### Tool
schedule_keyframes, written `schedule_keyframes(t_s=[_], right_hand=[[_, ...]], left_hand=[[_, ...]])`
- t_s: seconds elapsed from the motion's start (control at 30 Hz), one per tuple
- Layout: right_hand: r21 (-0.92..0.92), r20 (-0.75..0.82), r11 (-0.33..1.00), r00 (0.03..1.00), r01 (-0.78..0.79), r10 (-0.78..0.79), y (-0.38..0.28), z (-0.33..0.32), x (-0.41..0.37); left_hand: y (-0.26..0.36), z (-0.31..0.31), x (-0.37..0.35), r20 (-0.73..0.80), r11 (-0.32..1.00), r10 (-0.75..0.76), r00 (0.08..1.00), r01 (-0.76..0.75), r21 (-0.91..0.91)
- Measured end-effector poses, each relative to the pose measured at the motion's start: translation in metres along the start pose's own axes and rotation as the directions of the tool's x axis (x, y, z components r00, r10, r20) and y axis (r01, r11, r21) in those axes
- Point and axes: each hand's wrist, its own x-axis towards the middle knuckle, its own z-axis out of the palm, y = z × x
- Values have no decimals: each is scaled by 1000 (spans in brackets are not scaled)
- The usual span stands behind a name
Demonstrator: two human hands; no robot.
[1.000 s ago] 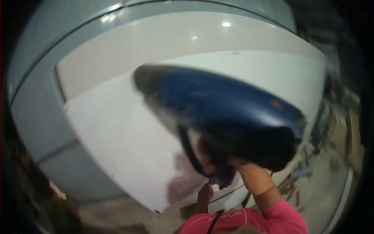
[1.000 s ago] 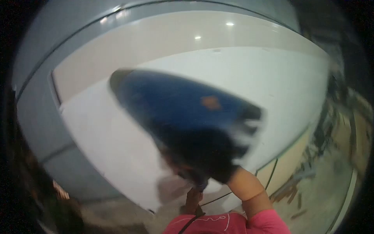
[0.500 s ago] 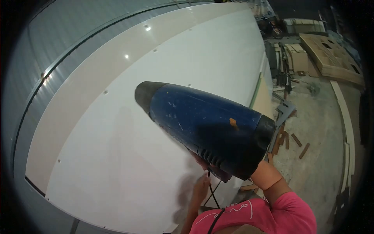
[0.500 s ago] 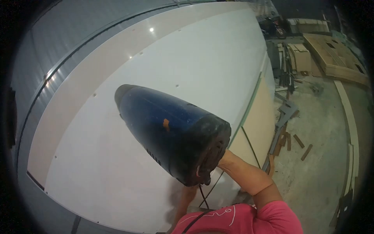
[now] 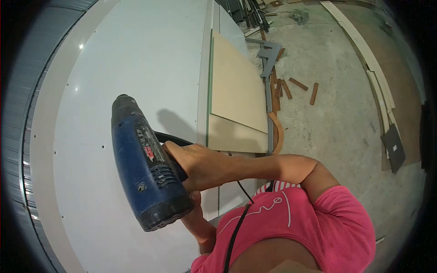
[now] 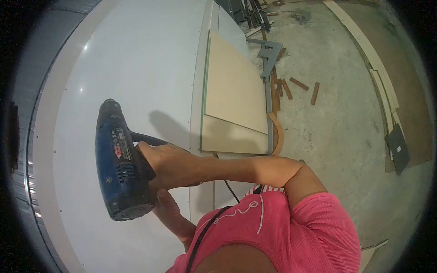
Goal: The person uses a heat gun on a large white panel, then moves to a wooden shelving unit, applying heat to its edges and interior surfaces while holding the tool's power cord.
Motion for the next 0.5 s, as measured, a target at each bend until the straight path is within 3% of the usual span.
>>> schedule_keyframes(t_s=[0.03, 0.07, 0.13, 0.17, 0.23, 0.37, 0.43, 0.5], right_hand=[[-51, -3, 999, 1000, 8, -8, -3, 30, 8], [-60, 7, 998, 1000, 13, -13, 0, 18, 9], [-330, 38, 938, 995, 103, -96, 6, 0, 14], [-329, 89, 931, 987, 155, -133, 7, -8, 15], [-322, 116, 926, 979, 196, -167, 9, -26, 19], [-438, 238, 769, 885, 466, -401, 11, -59, 36], [-507, 139, 824, 967, 254, -213, 21, -72, 34], [-576, 140, 761, 953, 299, -269, 19, -55, 49]], left_hand=[[-11, -29, -3, -11, 1000, -4, 1000, 4, -13], [-14, -19, 4, -10, 998, -53, 999, 53, -26], [-29, 3, 17, -63, 995, -95, 993, 92, -44], [-40, 14, 22, -73, 997, 81, 994, -82, -5], [-32, 32, 34, -57, 955, 296, 953, -296, 4], [4, 85, 67, -156, 906, 102, 982, -157, -393], [12, 107, 81, -192, 835, 82, 978, -172, -522], [5, 90, 92, -266, 856, 126, 956, -240, -458]])
